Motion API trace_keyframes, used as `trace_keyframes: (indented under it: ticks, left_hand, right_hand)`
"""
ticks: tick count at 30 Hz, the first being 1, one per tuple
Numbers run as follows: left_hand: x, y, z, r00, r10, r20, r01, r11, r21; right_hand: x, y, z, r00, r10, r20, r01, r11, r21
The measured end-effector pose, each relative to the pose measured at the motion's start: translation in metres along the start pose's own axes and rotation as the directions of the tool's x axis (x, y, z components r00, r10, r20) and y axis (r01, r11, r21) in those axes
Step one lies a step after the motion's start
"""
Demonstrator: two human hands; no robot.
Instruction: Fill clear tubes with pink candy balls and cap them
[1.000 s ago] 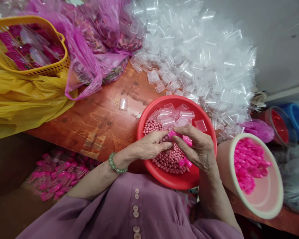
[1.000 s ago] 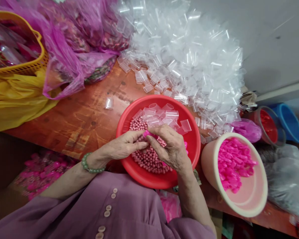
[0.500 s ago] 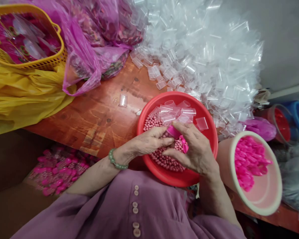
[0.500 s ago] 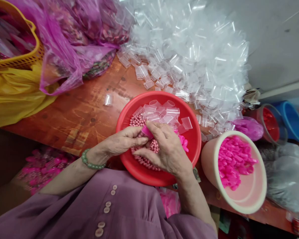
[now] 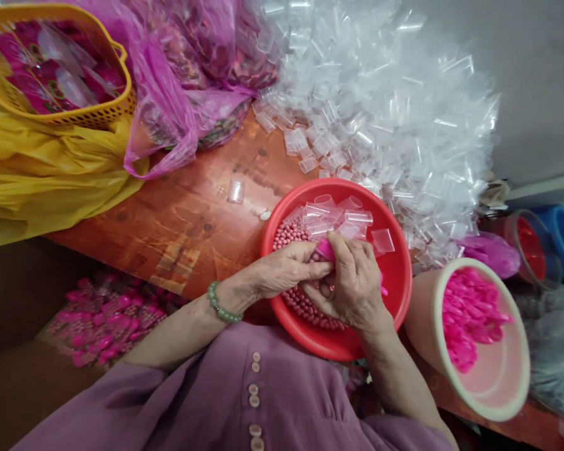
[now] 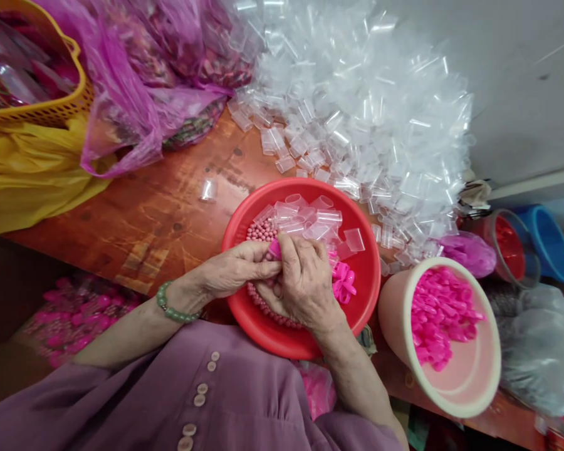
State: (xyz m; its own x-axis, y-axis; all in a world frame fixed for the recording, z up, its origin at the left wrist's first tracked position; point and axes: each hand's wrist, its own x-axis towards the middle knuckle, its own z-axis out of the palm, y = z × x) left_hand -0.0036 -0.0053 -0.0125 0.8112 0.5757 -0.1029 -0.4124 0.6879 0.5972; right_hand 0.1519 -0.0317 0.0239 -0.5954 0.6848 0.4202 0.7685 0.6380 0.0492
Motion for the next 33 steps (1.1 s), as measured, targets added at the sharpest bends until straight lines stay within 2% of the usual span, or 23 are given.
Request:
trace_keyframes:
  ticks: [3,11,16,21,24,27,31,33]
  left_hand:
    - [0.000,0.000,0.000,1.000,-0.013,0.009,0.013,1.000,0.004]
    - [-0.003,-0.003,-0.001,0.999,-0.019,0.027,0.020,0.999,-0.040]
    - [-0.002,0.000,0.000,0.999,0.044,-0.015,-0.045,0.995,-0.090]
    - [0.000,0.005,0.000,0.999,0.008,-0.052,-0.013,0.996,-0.085]
    - [0.006,0.004,0.001,0.991,-0.060,-0.119,0.049,0.994,-0.099]
    - [0.014,0.000,0.004,0.967,-0.093,-0.237,0.072,0.993,-0.097]
    - [0.021,-0.007,0.011,0.899,-0.040,-0.436,0.015,0.998,-0.062]
    - [0.023,-0.010,0.013,0.867,0.007,-0.498,-0.032,0.999,-0.042]
  right_hand:
    - [-0.001,0.001,0.003,0.999,-0.023,-0.046,0.024,0.999,0.025]
    - [0.000,-0.001,0.003,0.998,-0.026,-0.052,0.027,0.999,0.023]
    - [0.000,-0.001,0.003,0.998,0.049,0.028,-0.053,0.989,0.140]
    - [-0.005,0.003,0.009,0.991,0.124,-0.049,-0.112,0.972,0.207]
    - [-0.004,0.004,0.011,0.995,0.072,-0.064,-0.062,0.986,0.158]
    - [-0.001,0.005,0.013,0.997,0.009,-0.082,-0.002,0.996,0.094]
    - [0.003,0.006,0.016,0.991,-0.034,-0.126,0.043,0.996,0.075]
    - [0.004,0.006,0.018,0.988,-0.058,-0.145,0.071,0.994,0.086]
